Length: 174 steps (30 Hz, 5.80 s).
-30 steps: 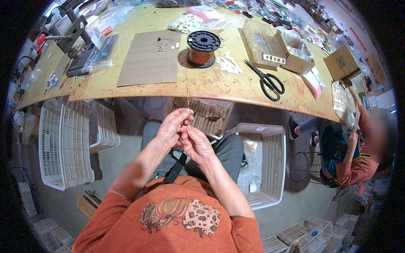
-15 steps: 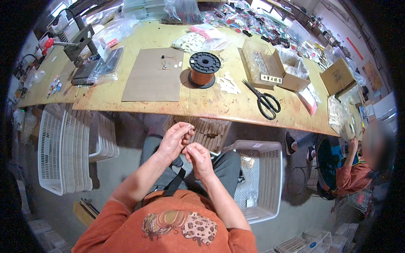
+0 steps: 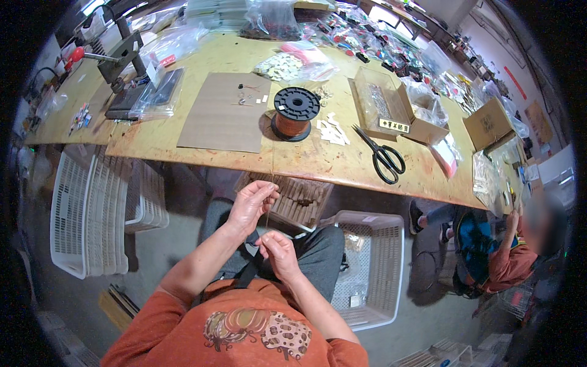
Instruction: The person measures and cuts a length of copper wire, then repeatedly wraps the wire around small cylindrical components. The person uses a ruler and scissors to prepare the wire and places the wrapped components on the work surface.
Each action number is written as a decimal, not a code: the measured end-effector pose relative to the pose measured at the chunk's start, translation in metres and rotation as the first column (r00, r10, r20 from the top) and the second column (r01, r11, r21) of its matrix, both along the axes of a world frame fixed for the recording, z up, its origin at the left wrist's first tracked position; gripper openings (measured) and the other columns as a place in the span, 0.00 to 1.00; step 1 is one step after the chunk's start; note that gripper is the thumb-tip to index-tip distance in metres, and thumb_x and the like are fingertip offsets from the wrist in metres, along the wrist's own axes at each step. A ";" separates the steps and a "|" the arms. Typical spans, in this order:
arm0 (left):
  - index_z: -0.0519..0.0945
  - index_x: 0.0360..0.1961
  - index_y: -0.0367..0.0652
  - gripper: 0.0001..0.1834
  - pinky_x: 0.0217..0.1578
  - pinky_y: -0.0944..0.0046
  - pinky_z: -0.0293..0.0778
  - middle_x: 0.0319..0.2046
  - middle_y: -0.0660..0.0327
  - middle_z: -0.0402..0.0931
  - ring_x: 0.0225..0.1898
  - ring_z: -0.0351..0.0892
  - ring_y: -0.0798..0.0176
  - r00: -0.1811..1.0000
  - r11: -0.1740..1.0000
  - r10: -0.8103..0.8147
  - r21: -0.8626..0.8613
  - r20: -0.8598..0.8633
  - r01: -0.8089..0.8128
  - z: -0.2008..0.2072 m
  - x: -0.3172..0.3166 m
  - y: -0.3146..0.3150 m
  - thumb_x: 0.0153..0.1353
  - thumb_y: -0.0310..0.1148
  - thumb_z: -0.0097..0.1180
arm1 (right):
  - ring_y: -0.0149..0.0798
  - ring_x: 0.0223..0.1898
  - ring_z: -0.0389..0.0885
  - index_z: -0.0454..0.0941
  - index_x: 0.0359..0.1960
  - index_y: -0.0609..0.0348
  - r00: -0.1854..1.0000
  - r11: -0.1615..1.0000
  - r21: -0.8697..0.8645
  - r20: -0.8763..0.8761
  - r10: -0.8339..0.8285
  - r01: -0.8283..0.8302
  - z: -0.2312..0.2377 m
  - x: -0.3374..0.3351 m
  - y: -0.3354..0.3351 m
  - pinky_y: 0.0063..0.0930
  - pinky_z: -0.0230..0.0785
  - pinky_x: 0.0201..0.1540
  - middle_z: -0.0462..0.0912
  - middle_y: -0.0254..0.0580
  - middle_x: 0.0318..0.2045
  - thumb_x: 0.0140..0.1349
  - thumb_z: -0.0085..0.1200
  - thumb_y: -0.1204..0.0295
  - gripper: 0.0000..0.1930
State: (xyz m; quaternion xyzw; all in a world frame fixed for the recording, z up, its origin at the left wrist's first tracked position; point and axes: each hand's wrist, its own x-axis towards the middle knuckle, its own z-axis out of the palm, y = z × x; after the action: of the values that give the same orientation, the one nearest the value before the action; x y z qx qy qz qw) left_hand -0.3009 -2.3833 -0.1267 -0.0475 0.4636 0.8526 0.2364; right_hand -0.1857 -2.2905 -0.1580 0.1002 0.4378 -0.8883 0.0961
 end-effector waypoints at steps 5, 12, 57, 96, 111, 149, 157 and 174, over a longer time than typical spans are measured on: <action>0.78 0.32 0.46 0.05 0.24 0.80 0.65 0.24 0.69 0.76 0.23 0.70 0.80 0.999 0.999 0.036 -0.030 -0.018 -0.036 0.001 -0.002 -0.001 0.60 0.35 0.54 | 0.21 0.23 0.69 0.75 0.28 0.60 0.998 0.998 -0.005 0.013 0.068 -0.068 -0.003 0.005 -0.004 0.14 0.60 0.27 0.76 0.31 0.24 0.62 0.49 0.71 0.08; 0.78 0.29 0.46 0.05 0.23 0.80 0.63 0.22 0.70 0.75 0.21 0.68 0.81 0.998 0.997 0.061 -0.047 -0.006 -0.061 0.003 0.004 -0.004 0.60 0.34 0.54 | 0.22 0.23 0.69 0.76 0.30 0.62 0.993 0.993 -0.011 -0.001 0.115 -0.115 -0.009 0.008 -0.015 0.14 0.61 0.27 0.76 0.31 0.23 0.63 0.47 0.71 0.08; 0.77 0.28 0.39 0.03 0.24 0.79 0.62 0.21 0.72 0.71 0.23 0.64 0.81 0.946 0.990 0.015 -0.130 -0.323 -0.060 0.020 0.039 -0.023 0.58 0.25 0.54 | 0.25 0.22 0.71 0.77 0.33 0.60 0.968 0.986 -0.073 0.189 0.163 -0.152 0.062 -0.079 0.039 0.18 0.65 0.27 0.77 0.31 0.23 0.56 0.57 0.75 0.05; 0.77 0.26 0.37 0.04 0.24 0.65 0.71 0.21 0.55 0.75 0.22 0.76 0.57 0.418 0.710 -0.564 -0.677 -0.712 -0.194 0.044 -0.007 -0.049 0.49 0.26 0.57 | 0.24 0.22 0.71 0.74 0.28 0.58 0.995 0.982 0.187 0.086 -0.047 0.030 0.056 -0.074 0.029 0.16 0.64 0.26 0.75 0.30 0.21 0.56 0.52 0.75 0.02; 0.77 0.24 0.47 0.04 0.30 0.62 0.70 0.22 0.63 0.71 0.29 0.73 0.58 -0.231 0.570 -0.819 -0.700 -0.525 -0.430 0.084 -0.057 -0.035 0.43 0.31 0.56 | 0.26 0.21 0.75 0.75 0.27 0.59 0.990 0.962 0.265 0.134 0.036 -0.071 0.056 -0.076 0.048 0.15 0.68 0.25 0.77 0.32 0.22 0.55 0.52 0.76 0.01; 0.82 0.32 0.42 0.05 0.28 0.72 0.68 0.29 0.63 0.77 0.27 0.71 0.71 0.545 0.805 -0.198 -0.453 -0.815 -0.384 0.060 -0.020 -0.038 0.52 0.24 0.59 | 0.26 0.24 0.77 0.77 0.31 0.61 0.992 0.984 0.167 0.120 0.036 -0.056 0.048 -0.074 0.045 0.16 0.68 0.31 0.81 0.36 0.26 0.60 0.51 0.70 0.07; 0.80 0.39 0.37 0.11 0.20 0.80 0.58 0.23 0.69 0.76 0.20 0.66 0.80 0.948 0.925 -0.292 -0.291 -0.126 0.246 0.024 -0.017 -0.018 0.59 0.32 0.56 | 0.29 0.27 0.77 0.76 0.31 0.60 0.995 0.991 0.117 0.085 0.050 -0.060 0.043 -0.075 0.039 0.22 0.70 0.34 0.80 0.37 0.26 0.60 0.51 0.71 0.06; 0.77 0.37 0.40 0.09 0.27 0.75 0.70 0.25 0.66 0.75 0.26 0.72 0.74 0.964 0.963 -0.250 0.129 0.087 0.238 0.005 -0.032 -0.006 0.61 0.34 0.53 | 0.30 0.26 0.77 0.78 0.32 0.63 0.970 0.961 0.139 0.086 0.228 -0.238 0.028 -0.067 0.031 0.22 0.70 0.35 0.80 0.39 0.25 0.59 0.53 0.69 0.09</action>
State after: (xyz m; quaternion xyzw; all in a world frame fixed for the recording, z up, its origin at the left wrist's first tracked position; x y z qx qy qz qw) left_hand -0.3332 -2.3896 -0.1218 -0.0197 0.4023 0.8391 0.3656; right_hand -0.2528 -2.2598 -0.1296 0.0854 0.5077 -0.8318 0.2074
